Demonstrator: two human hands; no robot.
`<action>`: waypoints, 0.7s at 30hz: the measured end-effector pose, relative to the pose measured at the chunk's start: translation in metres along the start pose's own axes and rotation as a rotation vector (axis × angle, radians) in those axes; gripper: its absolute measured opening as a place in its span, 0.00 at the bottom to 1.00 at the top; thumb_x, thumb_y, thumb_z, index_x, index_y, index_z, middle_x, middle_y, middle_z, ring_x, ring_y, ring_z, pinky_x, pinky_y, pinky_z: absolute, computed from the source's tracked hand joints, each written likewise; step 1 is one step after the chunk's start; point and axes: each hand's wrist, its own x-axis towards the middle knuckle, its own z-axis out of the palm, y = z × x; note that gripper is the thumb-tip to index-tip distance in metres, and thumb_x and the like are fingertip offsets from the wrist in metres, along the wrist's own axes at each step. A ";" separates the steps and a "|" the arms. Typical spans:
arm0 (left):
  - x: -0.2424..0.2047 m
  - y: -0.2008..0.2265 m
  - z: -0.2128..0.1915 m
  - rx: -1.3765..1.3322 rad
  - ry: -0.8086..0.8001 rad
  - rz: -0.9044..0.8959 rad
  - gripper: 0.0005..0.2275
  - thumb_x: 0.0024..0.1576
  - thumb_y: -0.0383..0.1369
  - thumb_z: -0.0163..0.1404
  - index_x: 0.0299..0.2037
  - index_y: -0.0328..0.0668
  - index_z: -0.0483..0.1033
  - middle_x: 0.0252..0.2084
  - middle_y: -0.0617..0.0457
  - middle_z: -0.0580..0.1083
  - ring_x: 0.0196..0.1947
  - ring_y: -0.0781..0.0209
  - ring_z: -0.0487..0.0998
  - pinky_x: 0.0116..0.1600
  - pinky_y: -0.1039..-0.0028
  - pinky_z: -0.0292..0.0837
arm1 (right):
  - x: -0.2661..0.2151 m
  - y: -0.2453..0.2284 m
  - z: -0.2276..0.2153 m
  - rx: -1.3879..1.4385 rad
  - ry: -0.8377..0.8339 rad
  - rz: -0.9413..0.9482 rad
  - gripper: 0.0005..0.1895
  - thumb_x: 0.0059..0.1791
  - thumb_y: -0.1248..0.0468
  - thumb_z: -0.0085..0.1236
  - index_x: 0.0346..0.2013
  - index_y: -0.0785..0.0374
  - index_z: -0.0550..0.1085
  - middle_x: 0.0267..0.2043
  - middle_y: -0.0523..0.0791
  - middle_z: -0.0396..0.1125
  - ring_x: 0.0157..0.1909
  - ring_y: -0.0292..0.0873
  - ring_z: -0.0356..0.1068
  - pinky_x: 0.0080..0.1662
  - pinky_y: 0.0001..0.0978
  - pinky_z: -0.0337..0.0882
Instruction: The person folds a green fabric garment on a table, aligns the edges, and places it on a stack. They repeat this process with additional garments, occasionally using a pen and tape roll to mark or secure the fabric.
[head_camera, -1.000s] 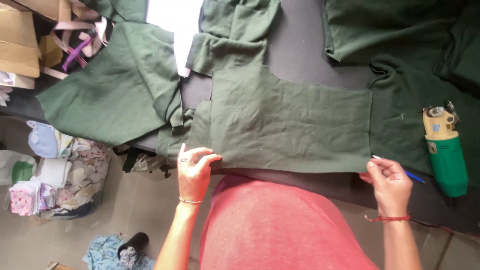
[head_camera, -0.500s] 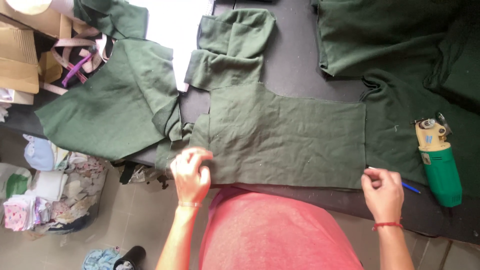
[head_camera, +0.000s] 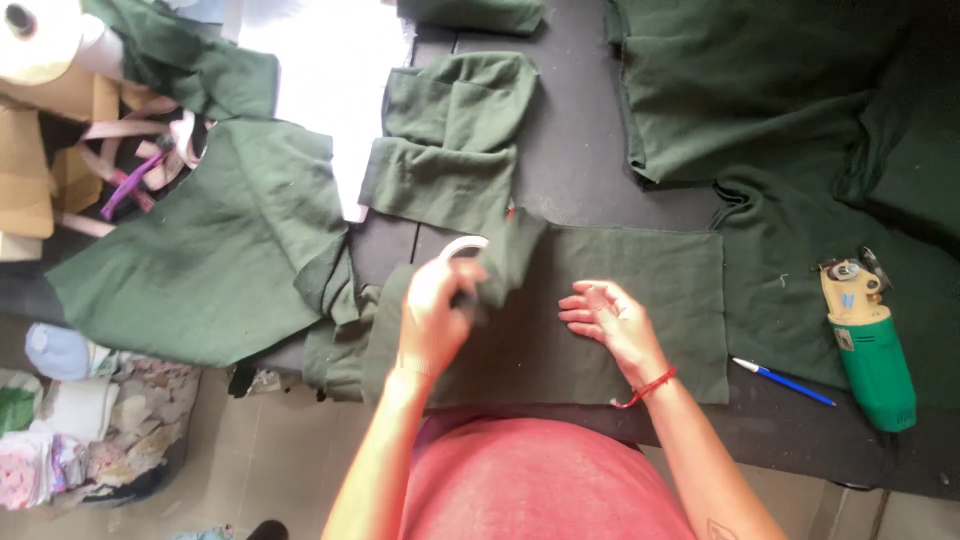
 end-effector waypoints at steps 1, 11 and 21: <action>-0.010 0.006 -0.004 -0.010 -0.152 0.195 0.14 0.33 0.21 0.49 0.29 0.48 0.68 0.31 0.57 0.72 0.32 0.58 0.72 0.47 0.65 0.63 | 0.000 0.000 0.000 0.129 0.018 0.040 0.22 0.47 0.54 0.37 0.47 0.69 0.62 0.40 0.57 0.65 0.41 0.46 0.67 0.43 0.35 0.68; -0.067 -0.017 -0.001 0.261 -0.283 0.532 0.16 0.37 0.20 0.44 0.35 0.52 0.69 0.43 0.62 0.68 0.40 0.62 0.67 0.58 0.59 0.53 | 0.011 0.022 -0.020 0.348 0.009 0.160 0.26 0.48 0.50 0.34 0.46 0.72 0.61 0.42 0.59 0.64 0.43 0.50 0.67 0.44 0.40 0.68; -0.040 0.003 -0.018 -0.051 -0.298 0.344 0.15 0.28 0.19 0.47 0.23 0.52 0.66 0.34 0.68 0.73 0.37 0.68 0.72 0.58 0.71 0.54 | 0.007 0.019 -0.013 0.300 0.058 0.119 0.17 0.47 0.58 0.44 0.42 0.69 0.66 0.35 0.53 0.66 0.37 0.44 0.69 0.42 0.38 0.70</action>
